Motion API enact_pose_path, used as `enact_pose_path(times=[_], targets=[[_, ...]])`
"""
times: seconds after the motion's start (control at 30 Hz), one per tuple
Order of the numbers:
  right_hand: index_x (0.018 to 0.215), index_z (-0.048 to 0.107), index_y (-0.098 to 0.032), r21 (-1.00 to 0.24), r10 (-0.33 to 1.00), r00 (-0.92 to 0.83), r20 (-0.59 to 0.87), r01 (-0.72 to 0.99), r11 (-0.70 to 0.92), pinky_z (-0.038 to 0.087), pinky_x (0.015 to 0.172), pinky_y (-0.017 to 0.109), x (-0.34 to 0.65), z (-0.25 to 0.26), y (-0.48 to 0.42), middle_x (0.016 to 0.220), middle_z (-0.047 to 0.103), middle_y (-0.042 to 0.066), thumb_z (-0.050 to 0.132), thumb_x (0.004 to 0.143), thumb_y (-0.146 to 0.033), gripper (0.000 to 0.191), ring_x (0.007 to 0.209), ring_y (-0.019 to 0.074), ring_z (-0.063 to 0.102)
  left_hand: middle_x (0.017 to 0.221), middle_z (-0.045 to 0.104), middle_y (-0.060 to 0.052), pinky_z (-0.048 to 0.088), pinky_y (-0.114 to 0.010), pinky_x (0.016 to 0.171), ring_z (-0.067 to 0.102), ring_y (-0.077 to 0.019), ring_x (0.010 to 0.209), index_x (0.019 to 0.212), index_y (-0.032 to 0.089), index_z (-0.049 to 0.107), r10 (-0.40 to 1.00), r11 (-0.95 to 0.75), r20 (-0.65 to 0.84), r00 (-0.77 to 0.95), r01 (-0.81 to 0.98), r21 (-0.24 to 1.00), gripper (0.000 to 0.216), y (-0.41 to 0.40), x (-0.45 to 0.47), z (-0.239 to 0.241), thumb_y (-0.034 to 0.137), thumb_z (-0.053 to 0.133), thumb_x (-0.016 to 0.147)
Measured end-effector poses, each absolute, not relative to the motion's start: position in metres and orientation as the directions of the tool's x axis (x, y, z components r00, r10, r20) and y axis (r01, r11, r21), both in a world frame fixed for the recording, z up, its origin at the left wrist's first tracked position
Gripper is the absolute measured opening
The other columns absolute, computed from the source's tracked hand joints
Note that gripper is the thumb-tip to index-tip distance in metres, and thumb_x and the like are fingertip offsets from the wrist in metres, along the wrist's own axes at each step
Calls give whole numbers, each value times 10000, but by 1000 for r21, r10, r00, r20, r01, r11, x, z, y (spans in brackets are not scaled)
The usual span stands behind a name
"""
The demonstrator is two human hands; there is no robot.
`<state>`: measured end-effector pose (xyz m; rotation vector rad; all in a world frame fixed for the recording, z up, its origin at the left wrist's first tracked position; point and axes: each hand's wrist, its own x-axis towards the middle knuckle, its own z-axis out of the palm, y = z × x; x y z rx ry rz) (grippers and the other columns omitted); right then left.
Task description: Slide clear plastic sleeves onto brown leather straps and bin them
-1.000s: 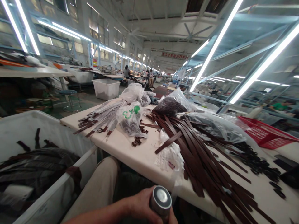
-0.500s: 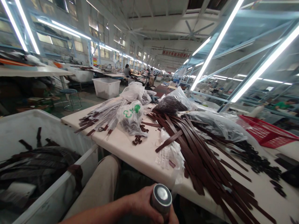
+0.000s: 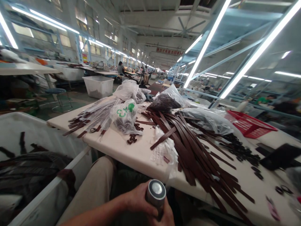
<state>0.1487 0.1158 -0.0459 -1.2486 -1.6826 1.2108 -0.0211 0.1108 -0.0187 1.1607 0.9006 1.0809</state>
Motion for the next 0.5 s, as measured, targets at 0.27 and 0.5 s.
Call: enact_pose_path(times=[0.27,0.5], targets=[[1150,600,-199,-996,888,-455,-70,-17,-87,523,880,435,160,-5,110,1035,702,91,802,568,-461,669,973,315,654,1321,590,-125,398,-465,1008,504,-357,1257,1338,211,521,954,187,-20,298,-541,820,739,111,-29,-32,728,504,810],[1087,681,-254,-960,913,-320,252,-201,194,556,831,441,230,88,139,1078,698,106,753,636,-646,602,1011,323,651,1293,611,-146,440,-463,959,547,-368,1202,1272,255,577,924,324,-201,326,-383,865,781,116,-33,-51,734,670,662]])
